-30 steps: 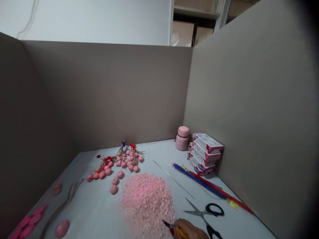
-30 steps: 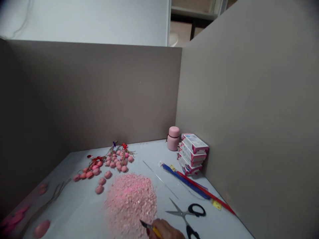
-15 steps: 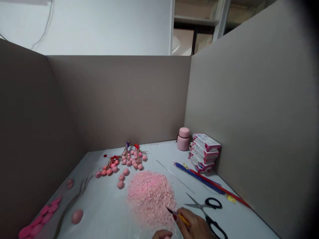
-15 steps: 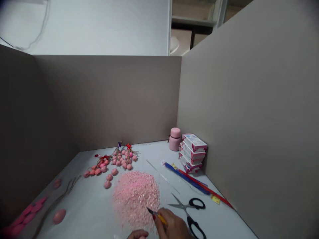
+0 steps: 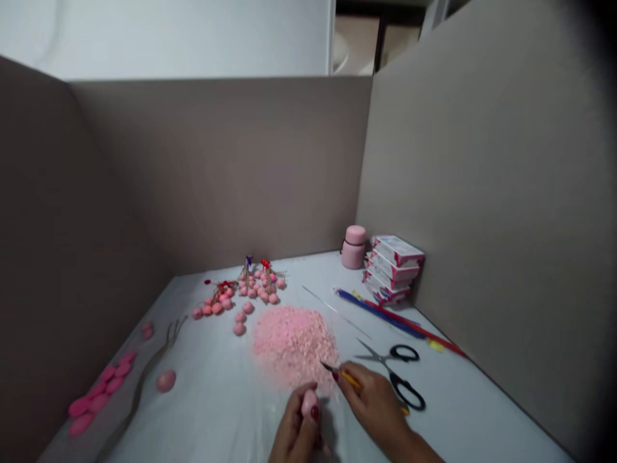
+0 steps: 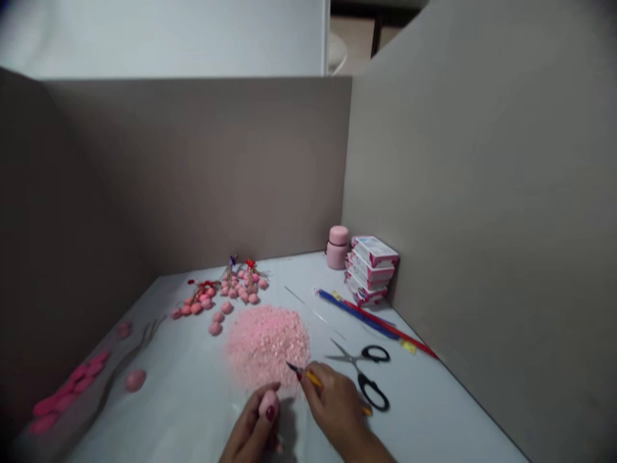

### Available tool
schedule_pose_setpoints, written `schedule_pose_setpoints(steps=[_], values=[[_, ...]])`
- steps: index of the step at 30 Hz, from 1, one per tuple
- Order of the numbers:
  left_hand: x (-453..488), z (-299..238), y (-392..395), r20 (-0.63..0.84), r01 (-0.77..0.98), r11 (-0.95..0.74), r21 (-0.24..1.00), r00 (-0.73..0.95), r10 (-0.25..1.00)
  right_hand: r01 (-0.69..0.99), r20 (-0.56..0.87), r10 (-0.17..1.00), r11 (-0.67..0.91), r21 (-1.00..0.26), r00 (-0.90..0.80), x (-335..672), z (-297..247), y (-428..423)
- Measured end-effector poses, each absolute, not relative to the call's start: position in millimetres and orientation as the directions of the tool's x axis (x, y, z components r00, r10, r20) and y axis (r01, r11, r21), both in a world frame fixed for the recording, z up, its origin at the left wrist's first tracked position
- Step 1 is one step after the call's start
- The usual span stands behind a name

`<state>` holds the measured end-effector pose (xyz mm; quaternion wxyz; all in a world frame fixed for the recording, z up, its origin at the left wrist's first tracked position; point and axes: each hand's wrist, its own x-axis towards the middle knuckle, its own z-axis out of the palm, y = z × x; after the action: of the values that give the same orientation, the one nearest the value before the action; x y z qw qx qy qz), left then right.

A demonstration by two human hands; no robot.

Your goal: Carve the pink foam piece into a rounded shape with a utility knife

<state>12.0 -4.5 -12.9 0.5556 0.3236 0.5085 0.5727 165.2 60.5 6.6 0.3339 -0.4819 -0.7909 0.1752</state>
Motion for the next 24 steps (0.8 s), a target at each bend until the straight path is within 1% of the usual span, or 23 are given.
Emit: schedule_pose_setpoints(steps=[1, 3, 6, 11, 13, 15, 19, 20, 22, 24], values=[[11, -7, -8, -0.133, -0.256, 0.084, 0.963, -0.182, 0.974, 0.643, 0.342, 0.885, 0.464, -0.609, -0.314, 165, 9, 60], [8, 2, -12, -0.079, -0.185, 0.05, 0.981, -0.153, 0.985, 0.635, 0.314, 0.893, 0.45, -0.628, -0.323, 165, 12, 58], [2, 9, -13, -0.092, -0.086, 0.084, 0.993, -0.091, 0.992, 0.602, 0.295, 0.889, 0.456, -0.656, -0.351, 163, 13, 54], [-5, 12, -10, -0.11, 0.042, 0.116, 0.992, -0.113, 0.987, 0.516, 0.295, 0.846, 0.511, -0.688, -0.444, 160, 17, 43], [-5, 14, -10, -0.124, 0.047, 0.131, 0.99, -0.118, 0.985, 0.463, 0.297, 0.816, 0.538, -0.704, -0.496, 160, 20, 40], [-3, 16, -10, -0.139, 0.007, 0.142, 0.99, -0.137, 0.981, 0.423, 0.29, 0.789, 0.554, -0.717, -0.542, 159, 22, 39], [2, 17, -13, -0.13, -0.16, 0.11, 0.981, -0.126, 0.984, 0.423, 0.244, 0.781, 0.539, -0.729, -0.574, 160, 24, 39], [2, 18, -13, -0.133, -0.177, 0.112, 0.978, -0.113, 0.985, 0.425, 0.239, 0.785, 0.533, -0.732, -0.572, 160, 23, 40], [0, 18, -12, -0.138, -0.138, 0.124, 0.983, -0.094, 0.986, 0.432, 0.236, 0.794, 0.523, -0.735, -0.56, 161, 23, 40], [-4, 19, -10, -0.136, -0.038, 0.133, 0.99, -0.08, 0.988, 0.443, 0.232, 0.799, 0.52, -0.73, -0.556, 161, 22, 40]])
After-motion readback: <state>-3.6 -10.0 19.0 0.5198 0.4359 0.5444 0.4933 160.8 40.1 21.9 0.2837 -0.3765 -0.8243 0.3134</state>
